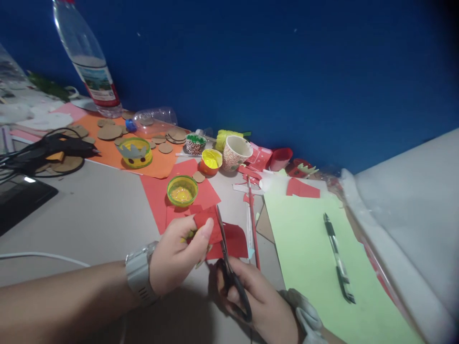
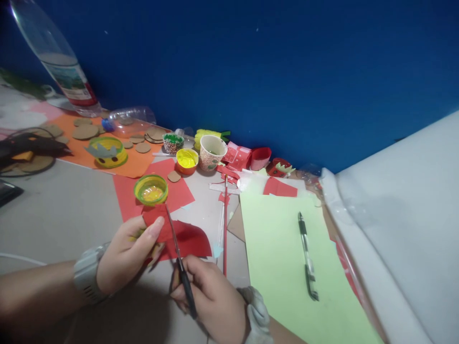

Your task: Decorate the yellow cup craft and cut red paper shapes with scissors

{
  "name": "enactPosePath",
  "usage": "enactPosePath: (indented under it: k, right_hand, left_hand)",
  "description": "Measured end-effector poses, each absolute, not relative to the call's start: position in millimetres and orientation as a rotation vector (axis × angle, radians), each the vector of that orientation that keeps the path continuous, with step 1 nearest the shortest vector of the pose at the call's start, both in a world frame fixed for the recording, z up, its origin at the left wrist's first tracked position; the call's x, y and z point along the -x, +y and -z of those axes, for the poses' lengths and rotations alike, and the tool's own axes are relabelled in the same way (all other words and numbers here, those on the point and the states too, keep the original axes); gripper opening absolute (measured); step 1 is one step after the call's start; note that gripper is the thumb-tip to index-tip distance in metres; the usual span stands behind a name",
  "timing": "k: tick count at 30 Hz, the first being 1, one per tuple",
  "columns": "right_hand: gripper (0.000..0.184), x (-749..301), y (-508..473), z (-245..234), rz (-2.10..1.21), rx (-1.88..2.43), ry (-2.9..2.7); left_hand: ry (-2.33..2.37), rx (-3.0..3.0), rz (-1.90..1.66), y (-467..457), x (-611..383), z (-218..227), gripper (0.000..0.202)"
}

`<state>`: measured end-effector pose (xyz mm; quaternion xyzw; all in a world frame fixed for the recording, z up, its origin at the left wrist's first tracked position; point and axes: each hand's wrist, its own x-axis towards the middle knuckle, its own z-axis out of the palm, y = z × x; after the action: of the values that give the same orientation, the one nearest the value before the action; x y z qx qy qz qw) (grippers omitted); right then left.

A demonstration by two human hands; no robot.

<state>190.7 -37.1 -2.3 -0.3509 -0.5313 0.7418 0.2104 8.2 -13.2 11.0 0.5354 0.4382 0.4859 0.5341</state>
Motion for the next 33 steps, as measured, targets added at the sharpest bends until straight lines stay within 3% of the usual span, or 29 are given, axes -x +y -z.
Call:
enactPosePath:
  k: [33]
  right_hand:
    - [0.045,-193.9,-36.6,4.3,-2.061,0.932,-1.482]
  left_hand:
    - [0.993,-1.398,-0.879,-10.8,-7.7,-18.5,0.049]
